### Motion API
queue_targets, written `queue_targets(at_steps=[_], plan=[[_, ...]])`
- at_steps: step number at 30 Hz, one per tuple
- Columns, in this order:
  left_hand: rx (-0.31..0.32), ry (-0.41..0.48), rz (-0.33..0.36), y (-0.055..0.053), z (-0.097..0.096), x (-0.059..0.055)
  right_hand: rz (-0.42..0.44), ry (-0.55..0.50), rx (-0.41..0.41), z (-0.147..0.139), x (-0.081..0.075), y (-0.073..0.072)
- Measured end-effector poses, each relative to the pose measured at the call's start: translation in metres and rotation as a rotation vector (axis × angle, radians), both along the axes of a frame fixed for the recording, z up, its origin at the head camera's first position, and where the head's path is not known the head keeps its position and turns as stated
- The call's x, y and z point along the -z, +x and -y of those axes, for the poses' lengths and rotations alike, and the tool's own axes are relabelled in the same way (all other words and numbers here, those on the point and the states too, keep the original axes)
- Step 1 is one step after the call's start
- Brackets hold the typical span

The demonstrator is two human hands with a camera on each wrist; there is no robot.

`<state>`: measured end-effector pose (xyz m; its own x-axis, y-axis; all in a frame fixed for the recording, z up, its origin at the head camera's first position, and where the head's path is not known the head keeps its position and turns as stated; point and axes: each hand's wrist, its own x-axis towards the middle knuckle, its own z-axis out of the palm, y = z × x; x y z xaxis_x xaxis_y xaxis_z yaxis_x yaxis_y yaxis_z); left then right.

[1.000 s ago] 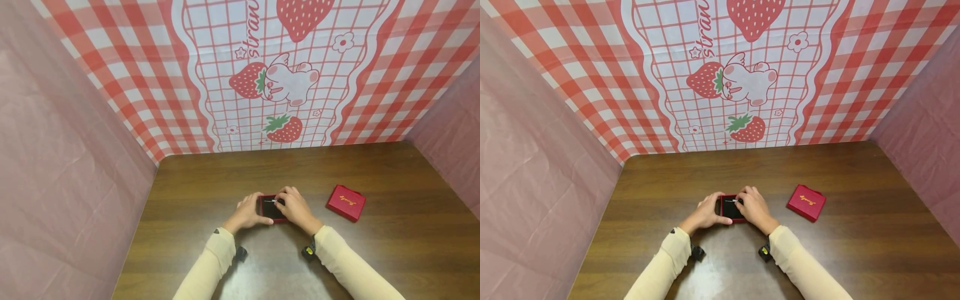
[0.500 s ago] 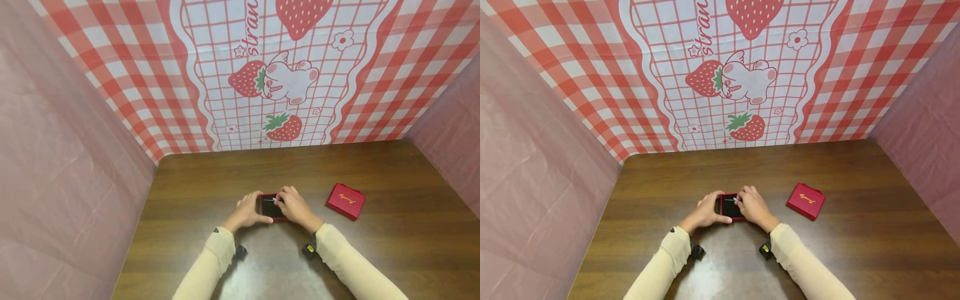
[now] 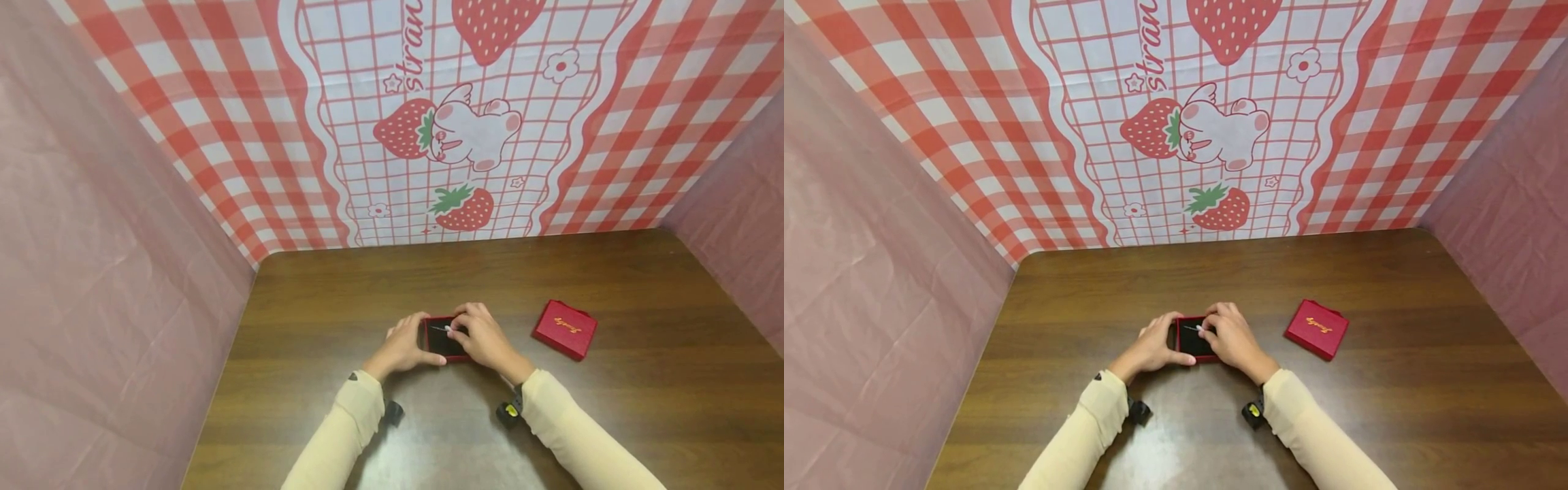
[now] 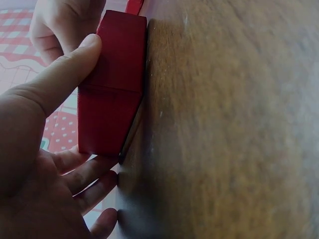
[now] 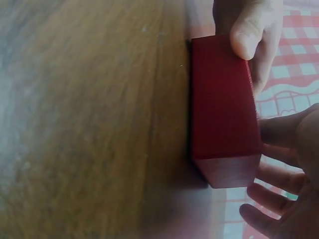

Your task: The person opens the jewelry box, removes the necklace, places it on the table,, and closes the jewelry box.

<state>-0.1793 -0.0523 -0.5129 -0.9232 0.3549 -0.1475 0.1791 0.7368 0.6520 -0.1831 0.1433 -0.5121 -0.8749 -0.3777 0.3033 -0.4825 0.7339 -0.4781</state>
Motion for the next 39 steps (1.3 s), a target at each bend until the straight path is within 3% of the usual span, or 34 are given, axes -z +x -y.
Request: queue_targets(at_steps=[10,24,39], plan=[[0.002,-0.005,-0.006,0.0002,0.0004,0.0039,-0.064,-0.071,-0.049,0.0031,-0.0062,0.0039],[-0.007,0.021,-0.012,-0.0005,0.0013,0.0036,-0.024,-0.163,-0.049,0.0038,-0.0094,0.0067],[-0.018,0.043,0.003,-0.0016,-0.0003,0.0051,-0.033,-0.273,-0.031,-0.0024,0.0003,0.0050]])
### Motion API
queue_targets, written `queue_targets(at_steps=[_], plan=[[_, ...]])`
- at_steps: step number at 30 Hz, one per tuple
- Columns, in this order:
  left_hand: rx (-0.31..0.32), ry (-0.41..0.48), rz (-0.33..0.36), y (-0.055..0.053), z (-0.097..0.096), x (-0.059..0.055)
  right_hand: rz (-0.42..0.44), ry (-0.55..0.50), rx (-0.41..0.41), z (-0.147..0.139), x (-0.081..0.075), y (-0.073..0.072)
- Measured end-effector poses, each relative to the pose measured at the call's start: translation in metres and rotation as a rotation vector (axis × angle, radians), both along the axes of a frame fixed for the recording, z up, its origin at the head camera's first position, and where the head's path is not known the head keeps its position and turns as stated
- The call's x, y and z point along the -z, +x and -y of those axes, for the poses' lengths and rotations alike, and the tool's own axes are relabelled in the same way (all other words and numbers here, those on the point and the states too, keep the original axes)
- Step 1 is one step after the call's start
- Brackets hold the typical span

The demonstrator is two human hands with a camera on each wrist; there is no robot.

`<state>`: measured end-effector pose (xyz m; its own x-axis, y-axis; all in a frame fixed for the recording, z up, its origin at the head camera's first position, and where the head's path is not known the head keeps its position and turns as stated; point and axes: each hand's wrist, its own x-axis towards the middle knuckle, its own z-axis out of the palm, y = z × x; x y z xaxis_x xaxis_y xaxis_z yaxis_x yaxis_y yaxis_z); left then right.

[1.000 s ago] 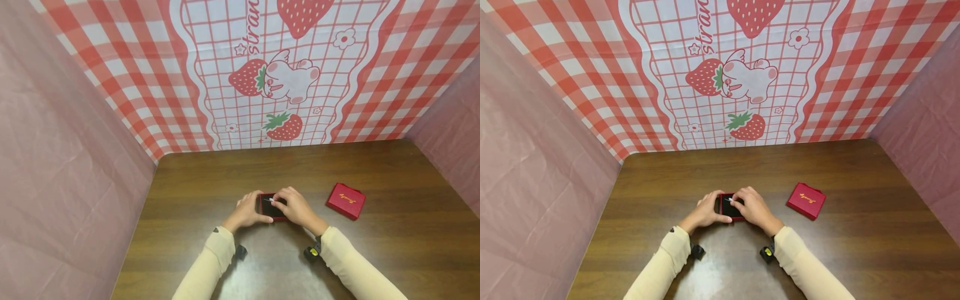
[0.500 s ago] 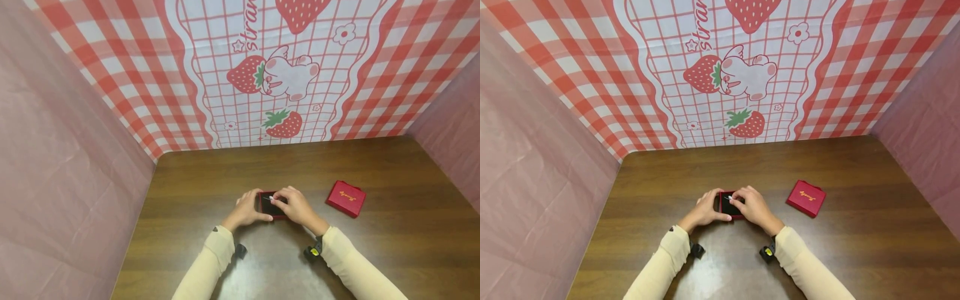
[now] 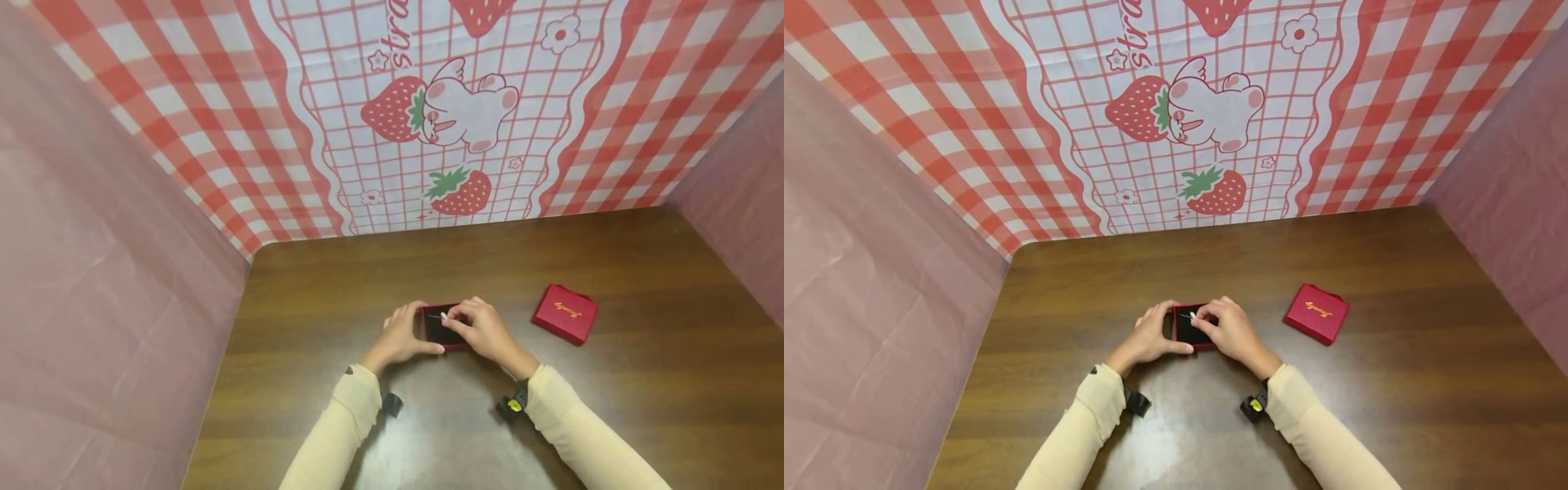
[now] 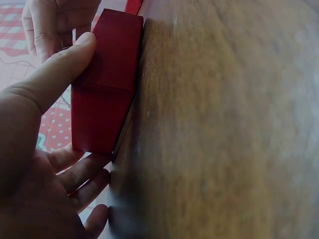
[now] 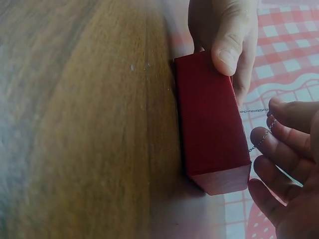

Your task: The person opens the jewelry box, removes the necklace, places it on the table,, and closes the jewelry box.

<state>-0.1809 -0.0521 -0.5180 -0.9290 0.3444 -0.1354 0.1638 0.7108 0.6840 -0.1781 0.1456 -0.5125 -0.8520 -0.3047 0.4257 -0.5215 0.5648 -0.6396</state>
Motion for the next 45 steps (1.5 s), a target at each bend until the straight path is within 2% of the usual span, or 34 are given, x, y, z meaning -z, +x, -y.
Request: queue_targets(at_steps=[6,18,36,45], plan=[[0.000,0.017,-0.003,-0.001,0.003,-0.002,-0.023,-0.014,0.012,0.001,-0.004,-0.002],[0.008,0.016,-0.008,-0.001,0.002,0.001,-0.033,-0.030,0.011,0.001,-0.008,0.000],[0.005,0.018,0.002,0.001,0.002,0.001,0.015,-0.053,-0.041,0.003,-0.026,0.009],[-0.002,0.023,0.011,0.000,0.001,0.001,0.050,-0.064,-0.045,0.002,-0.031,0.011]])
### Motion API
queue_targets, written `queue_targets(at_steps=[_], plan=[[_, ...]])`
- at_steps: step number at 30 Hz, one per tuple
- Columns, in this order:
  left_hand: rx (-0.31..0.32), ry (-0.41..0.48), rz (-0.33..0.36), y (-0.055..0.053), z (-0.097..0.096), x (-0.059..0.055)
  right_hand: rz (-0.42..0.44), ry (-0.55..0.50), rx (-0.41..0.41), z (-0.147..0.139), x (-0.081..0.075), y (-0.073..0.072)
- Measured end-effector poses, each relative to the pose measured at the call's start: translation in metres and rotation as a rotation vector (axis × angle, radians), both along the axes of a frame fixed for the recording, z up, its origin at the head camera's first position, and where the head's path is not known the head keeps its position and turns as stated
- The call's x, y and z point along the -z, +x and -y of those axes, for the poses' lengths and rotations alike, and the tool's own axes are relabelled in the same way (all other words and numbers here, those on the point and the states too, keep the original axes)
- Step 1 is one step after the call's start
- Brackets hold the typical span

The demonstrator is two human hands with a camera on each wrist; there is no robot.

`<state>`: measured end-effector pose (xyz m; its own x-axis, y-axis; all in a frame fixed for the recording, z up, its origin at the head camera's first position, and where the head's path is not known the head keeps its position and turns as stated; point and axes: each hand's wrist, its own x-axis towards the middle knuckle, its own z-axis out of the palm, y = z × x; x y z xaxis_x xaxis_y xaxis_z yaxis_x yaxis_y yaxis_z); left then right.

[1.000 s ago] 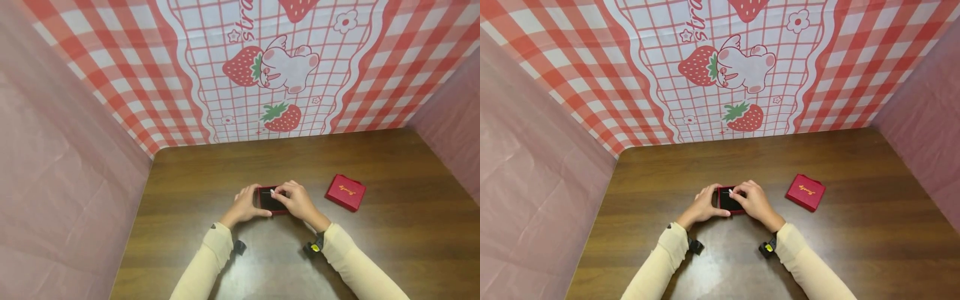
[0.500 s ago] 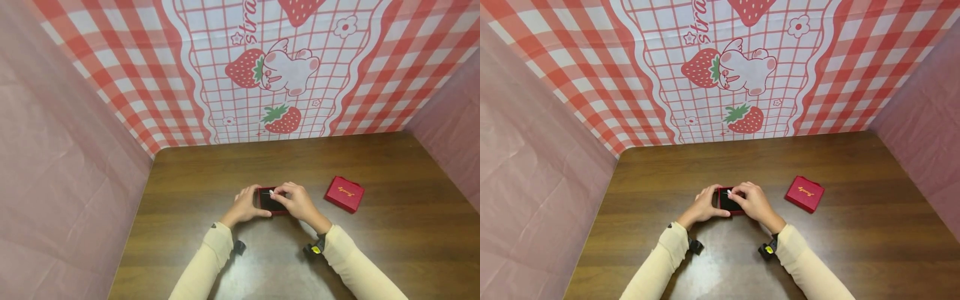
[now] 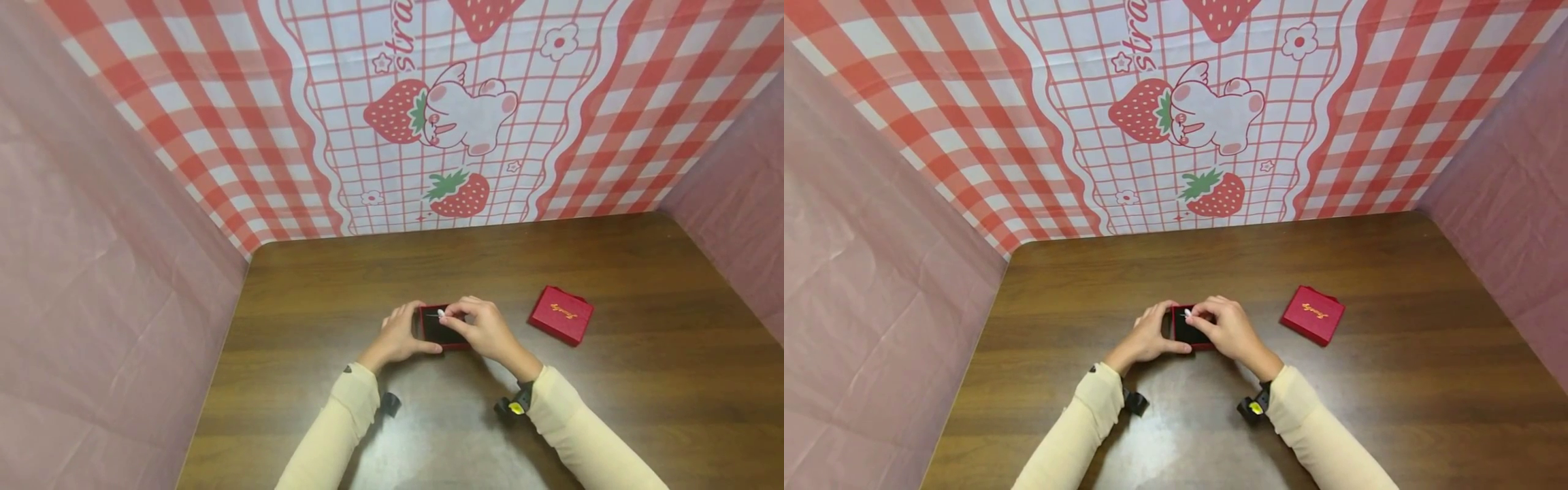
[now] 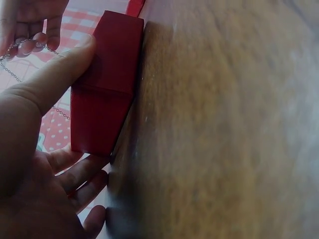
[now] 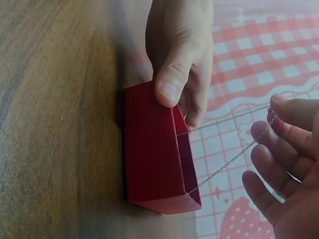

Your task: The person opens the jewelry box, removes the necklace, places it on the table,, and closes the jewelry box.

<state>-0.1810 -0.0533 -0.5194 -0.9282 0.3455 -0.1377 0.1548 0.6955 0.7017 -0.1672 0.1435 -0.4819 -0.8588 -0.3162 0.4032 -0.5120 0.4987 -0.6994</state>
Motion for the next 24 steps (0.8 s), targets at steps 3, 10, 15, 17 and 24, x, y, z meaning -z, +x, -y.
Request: queue_targets(at_steps=[3,10,15,17,24], plan=[[-0.003,0.005,0.003,0.001,0.000,0.001,0.006,-0.007,-0.001,0.000,0.002,0.000],[-0.008,0.009,0.004,0.000,0.001,0.001,0.033,-0.032,0.005,0.000,0.005,-0.001],[-0.011,0.009,0.010,-0.002,0.001,0.004,0.070,-0.055,0.022,-0.001,0.013,-0.004],[-0.012,0.011,0.012,-0.003,0.001,0.005,0.103,-0.075,0.026,-0.001,0.018,-0.004],[-0.016,0.016,0.016,-0.005,0.002,0.008,0.162,-0.132,0.034,-0.003,0.033,-0.008]])
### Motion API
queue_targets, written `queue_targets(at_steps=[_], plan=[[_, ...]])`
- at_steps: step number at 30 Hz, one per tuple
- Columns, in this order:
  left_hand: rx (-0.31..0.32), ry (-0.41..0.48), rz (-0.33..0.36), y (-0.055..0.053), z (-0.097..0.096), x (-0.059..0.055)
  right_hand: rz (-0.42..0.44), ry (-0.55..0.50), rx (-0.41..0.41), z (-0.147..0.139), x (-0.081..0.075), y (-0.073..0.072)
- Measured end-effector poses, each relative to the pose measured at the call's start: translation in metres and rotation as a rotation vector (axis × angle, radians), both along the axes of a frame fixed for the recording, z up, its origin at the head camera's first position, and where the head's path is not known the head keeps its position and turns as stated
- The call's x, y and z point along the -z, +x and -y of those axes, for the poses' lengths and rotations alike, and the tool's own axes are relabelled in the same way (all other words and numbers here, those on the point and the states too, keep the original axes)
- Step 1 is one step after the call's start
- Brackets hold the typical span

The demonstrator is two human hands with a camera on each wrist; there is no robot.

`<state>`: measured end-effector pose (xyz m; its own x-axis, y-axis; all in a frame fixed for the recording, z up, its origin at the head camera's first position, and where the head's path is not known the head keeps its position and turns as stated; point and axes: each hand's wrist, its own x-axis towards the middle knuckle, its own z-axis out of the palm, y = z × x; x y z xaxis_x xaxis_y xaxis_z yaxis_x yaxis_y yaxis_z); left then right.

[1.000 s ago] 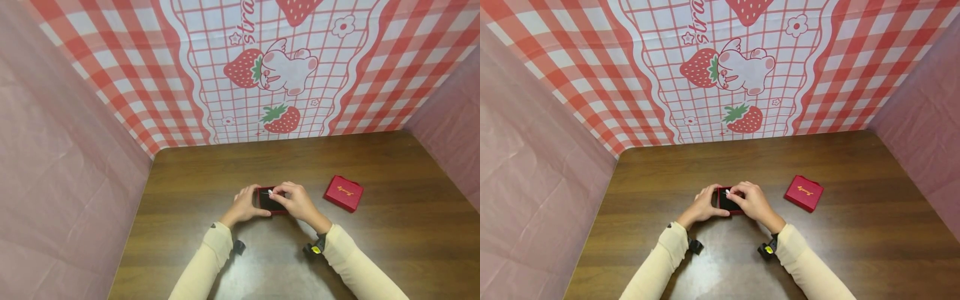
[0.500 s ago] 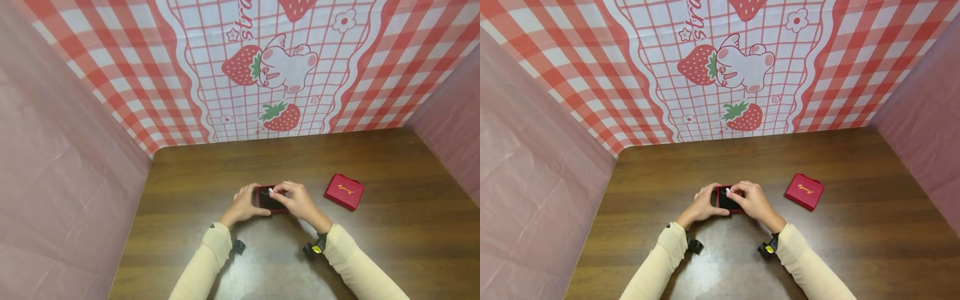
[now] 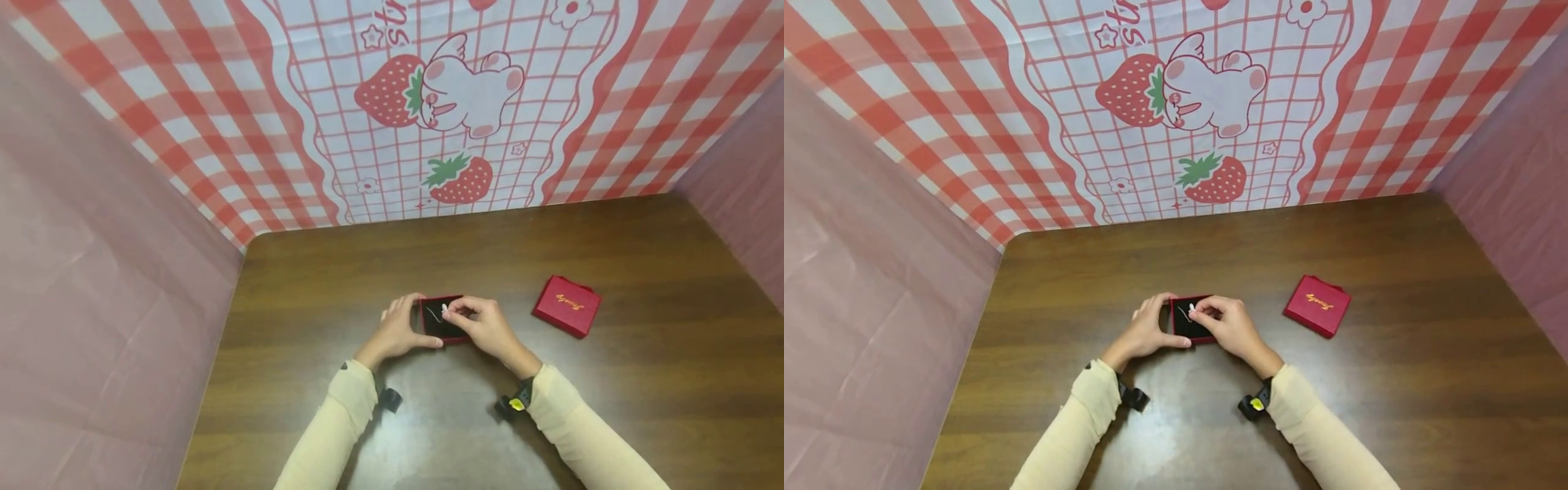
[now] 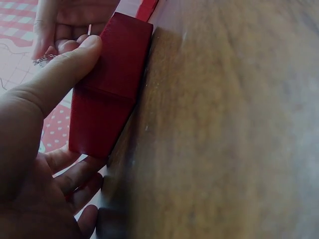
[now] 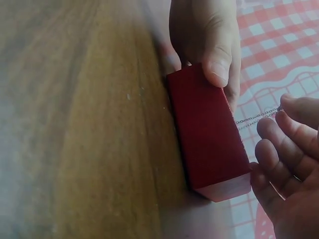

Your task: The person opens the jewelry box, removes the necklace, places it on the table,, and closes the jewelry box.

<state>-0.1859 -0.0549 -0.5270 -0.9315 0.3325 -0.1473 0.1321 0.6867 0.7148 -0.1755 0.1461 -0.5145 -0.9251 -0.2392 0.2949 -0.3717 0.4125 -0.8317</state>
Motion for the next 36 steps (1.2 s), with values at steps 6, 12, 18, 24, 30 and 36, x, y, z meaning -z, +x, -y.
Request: queue_targets(at_steps=[6,12,18,24,30,36], plan=[[0.006,-0.015,0.003,-0.003,-0.001,0.001,-0.026,-0.017,0.012,-0.001,-0.001,-0.004],[0.001,-0.003,-0.007,-0.003,-0.001,-0.004,-0.095,-0.011,0.027,-0.001,-0.017,-0.003],[0.007,-0.001,-0.006,-0.002,-0.001,-0.003,-0.128,-0.026,0.024,0.000,-0.030,-0.002],[0.013,0.005,-0.006,-0.001,-0.001,-0.001,-0.155,-0.035,0.012,0.000,-0.036,0.000],[0.017,0.012,-0.005,0.000,-0.001,-0.002,-0.205,-0.044,0.005,0.000,-0.040,-0.001],[0.018,0.004,-0.014,0.001,0.000,-0.003,-0.202,-0.032,-0.001,0.001,-0.046,0.000]])
